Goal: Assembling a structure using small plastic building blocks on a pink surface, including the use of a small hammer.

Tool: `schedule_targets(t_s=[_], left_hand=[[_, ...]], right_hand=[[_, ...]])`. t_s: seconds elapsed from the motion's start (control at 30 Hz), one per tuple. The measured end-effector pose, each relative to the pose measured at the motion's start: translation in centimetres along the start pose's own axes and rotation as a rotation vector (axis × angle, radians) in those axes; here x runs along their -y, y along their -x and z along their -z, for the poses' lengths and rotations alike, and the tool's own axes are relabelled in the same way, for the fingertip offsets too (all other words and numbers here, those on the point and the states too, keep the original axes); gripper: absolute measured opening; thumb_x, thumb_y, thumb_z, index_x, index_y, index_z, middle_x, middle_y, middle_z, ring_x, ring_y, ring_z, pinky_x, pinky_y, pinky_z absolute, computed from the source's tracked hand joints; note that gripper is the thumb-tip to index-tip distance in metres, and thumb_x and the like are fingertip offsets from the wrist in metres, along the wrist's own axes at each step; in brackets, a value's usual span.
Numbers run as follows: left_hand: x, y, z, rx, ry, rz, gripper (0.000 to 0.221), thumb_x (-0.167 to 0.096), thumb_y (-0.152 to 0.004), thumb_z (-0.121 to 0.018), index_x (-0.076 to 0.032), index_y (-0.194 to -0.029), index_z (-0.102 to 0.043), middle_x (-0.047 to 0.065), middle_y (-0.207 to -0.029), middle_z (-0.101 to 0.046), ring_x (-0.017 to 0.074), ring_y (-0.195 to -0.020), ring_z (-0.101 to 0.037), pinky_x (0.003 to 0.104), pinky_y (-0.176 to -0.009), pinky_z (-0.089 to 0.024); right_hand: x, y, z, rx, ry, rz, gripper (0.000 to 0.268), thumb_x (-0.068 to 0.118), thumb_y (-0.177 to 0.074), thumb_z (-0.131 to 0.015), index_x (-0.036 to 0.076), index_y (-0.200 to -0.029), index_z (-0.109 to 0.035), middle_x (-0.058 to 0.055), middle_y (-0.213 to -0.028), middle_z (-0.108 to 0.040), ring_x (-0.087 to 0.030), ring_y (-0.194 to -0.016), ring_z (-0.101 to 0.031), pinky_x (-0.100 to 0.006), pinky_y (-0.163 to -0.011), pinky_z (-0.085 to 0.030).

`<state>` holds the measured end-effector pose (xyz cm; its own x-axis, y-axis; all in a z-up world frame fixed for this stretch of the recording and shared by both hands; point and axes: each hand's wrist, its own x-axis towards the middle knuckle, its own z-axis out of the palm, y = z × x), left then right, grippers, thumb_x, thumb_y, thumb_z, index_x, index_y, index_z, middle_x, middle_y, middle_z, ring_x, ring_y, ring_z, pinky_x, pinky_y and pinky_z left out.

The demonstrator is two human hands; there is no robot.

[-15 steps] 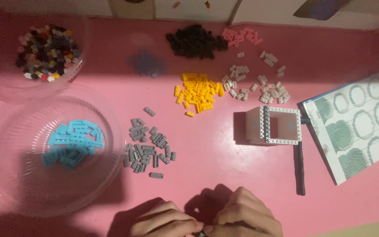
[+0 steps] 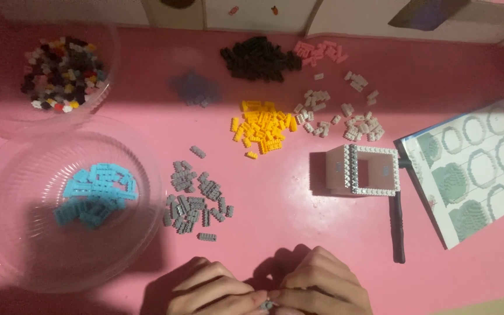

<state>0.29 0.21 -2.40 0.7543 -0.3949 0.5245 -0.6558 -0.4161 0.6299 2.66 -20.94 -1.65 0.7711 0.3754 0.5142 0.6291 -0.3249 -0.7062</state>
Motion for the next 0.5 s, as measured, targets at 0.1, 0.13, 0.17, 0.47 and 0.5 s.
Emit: schedule_targets(t_s=[0.1, 0.13, 0.17, 0.47, 0.5], left_hand=[[-0.3, -0.9, -0.6, -0.166, -0.166, 0.057, 0.005, -0.019, -0.093, -0.083, -0.014, -0.094, -0.081, -0.007, -0.082, -0.079, 0.0107, -0.068, -0.064, 0.021, -0.060, -0.051], [-0.1, -0.8, -1.0, -0.204, -0.257, 0.073, 0.009, -0.019, -0.092, -0.083, -0.016, -0.085, -0.079, -0.008, -0.080, -0.076, 0.0121, -0.067, -0.062, 0.022, -0.058, -0.051], [0.0, -0.7, -1.4, -0.240, -0.344, 0.094, 0.015, -0.020, -0.091, -0.082, -0.017, -0.077, -0.078, -0.009, -0.078, -0.074, 0.0136, -0.067, -0.060, 0.023, -0.057, -0.051], [-0.4, -1.1, -2.2, -0.246, -0.424, 0.151, 0.015, -0.013, -0.089, -0.080, -0.014, -0.075, -0.075, -0.002, -0.084, -0.073, 0.0151, -0.070, -0.065, 0.024, -0.058, -0.057], [-0.5, -1.3, -2.1, -0.244, -0.423, 0.152, 0.015, -0.013, -0.089, -0.080, -0.014, -0.075, -0.075, -0.002, -0.084, -0.073, 0.0151, -0.070, -0.065, 0.024, -0.058, -0.057]], right_hand=[[-0.6, 0.1, -0.1, -0.039, 0.107, 0.029, 0.015, 0.027, -0.088, -0.076, 0.015, -0.080, -0.080, 0.003, -0.073, -0.072, -0.009, -0.064, -0.067, -0.023, -0.062, -0.052], [-0.8, 0.1, -0.2, -0.094, 0.173, 0.030, 0.018, 0.028, -0.087, -0.076, 0.015, -0.074, -0.078, 0.002, -0.072, -0.072, -0.010, -0.062, -0.067, -0.024, -0.061, -0.052], [-0.9, 0.2, -0.4, -0.146, 0.237, 0.026, 0.022, 0.028, -0.085, -0.075, 0.014, -0.069, -0.077, 0.002, -0.070, -0.072, -0.011, -0.061, -0.068, -0.024, -0.060, -0.051], [-1.7, 0.3, 0.6, -0.169, 0.326, -0.003, 0.012, 0.022, -0.083, -0.076, 0.014, -0.075, -0.077, -0.001, -0.069, -0.068, -0.013, -0.058, -0.058, -0.027, -0.059, -0.044], [-1.6, 0.1, 0.7, -0.168, 0.325, -0.005, 0.012, 0.022, -0.083, -0.076, 0.014, -0.075, -0.077, -0.001, -0.069, -0.068, -0.013, -0.058, -0.058, -0.027, -0.059, -0.044]])
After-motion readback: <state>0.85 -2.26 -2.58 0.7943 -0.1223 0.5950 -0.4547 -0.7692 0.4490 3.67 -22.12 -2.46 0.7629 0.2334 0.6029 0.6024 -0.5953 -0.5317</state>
